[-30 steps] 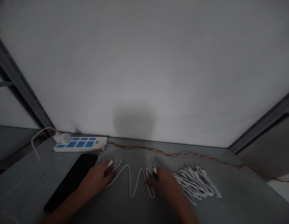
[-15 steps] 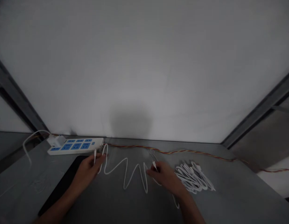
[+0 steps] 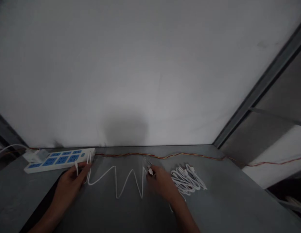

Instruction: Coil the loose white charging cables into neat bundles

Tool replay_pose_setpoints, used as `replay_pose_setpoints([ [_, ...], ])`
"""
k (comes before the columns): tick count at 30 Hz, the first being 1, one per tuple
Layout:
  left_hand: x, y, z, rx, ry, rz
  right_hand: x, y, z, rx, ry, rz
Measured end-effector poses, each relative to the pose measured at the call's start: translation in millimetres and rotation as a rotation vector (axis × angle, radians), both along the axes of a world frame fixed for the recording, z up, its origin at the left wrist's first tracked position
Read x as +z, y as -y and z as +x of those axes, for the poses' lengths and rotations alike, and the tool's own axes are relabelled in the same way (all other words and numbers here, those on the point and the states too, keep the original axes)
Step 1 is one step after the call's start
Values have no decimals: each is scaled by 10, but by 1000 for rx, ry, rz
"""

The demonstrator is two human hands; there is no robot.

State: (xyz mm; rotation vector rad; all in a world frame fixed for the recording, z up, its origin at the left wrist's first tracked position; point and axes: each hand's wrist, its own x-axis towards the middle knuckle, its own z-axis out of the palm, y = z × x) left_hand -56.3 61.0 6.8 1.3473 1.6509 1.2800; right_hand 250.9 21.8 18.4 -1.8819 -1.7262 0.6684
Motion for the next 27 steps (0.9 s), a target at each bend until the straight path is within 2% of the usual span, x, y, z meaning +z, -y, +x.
replay_pose_setpoints([
  [2, -4, -15, -14, -12, 23, -14, 55, -19, 16, 7, -94, 10],
  [6, 40, -24, -1, 84, 213, 32, 117, -45, 106, -12, -258, 18],
  [10, 106, -19, 13, 103, 326, -18, 124, -55, 199, -136, -503, 6],
  [15, 133, -5, -6, 125, 292, -14, 130, -18, 218, -242, -568, 102],
  [20, 74, -21, -33, 109, 272, 41, 155, 11, 192, -327, -615, 136],
  [27, 85, -5, -38, 141, 203, 58, 190, -25, 197, -407, -903, 174],
])
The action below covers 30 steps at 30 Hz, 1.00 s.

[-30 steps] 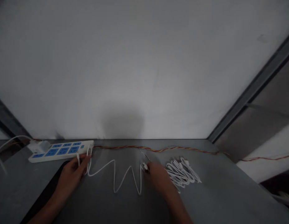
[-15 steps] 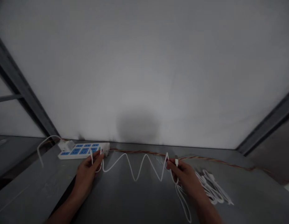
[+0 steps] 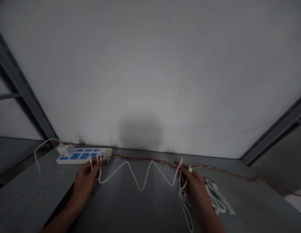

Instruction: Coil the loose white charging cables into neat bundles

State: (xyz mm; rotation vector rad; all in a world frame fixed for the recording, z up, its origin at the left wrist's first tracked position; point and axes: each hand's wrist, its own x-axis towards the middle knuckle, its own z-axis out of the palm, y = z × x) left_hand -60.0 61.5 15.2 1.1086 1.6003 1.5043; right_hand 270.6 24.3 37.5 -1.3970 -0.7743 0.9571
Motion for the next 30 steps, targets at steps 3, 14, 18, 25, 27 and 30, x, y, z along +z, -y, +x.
replay_pose_setpoints([
  [3, 32, 6, 12, 25, -13, -5, -2, -16, 20, -1, 21, 10],
  [14, 35, -1, 6, -26, -60, 18, -76, -16, -2, 10, -48, -25],
  [18, 69, 39, 28, -170, -264, 49, -72, -13, -26, 39, 23, -46],
  [25, -43, 160, 180, -469, -740, 14, -149, 0, -272, 377, 490, -90],
  [27, -81, 186, 213, -504, -821, 6, -205, -9, -347, 451, 602, -88],
  [30, -84, 227, 257, -537, -858, -3, -299, -30, -433, 490, 678, -88],
])
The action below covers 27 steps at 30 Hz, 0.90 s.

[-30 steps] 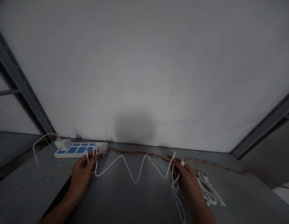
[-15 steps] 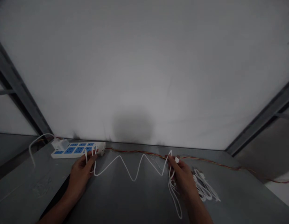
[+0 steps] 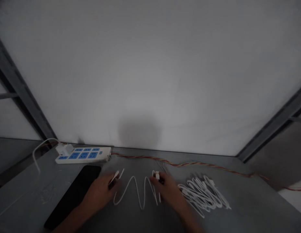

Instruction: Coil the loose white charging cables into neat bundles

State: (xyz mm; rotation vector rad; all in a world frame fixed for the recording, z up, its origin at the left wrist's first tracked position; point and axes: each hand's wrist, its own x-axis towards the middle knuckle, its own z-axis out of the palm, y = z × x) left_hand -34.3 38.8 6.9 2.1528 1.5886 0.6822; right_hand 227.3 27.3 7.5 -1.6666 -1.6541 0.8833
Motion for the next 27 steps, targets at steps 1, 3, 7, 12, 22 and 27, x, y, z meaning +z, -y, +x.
replay_pose_setpoints([
  [1, 10, 14, 14, -17, -17, -5, -30, -6, -21, 13, 24, -4],
  [3, 32, 40, 38, -44, -50, -12, -82, -10, -51, 31, 74, -13],
  [7, 25, 73, 61, -32, -95, -24, -129, 10, -66, -13, 173, -17],
  [12, -49, 124, 80, -38, -162, -52, -156, 23, -31, -39, 269, -48],
  [22, 91, 279, 277, -171, -232, -234, -210, 119, -244, 47, 90, -213],
  [27, -79, 251, 343, -308, -191, -260, -253, 175, -391, 122, -109, -247],
])
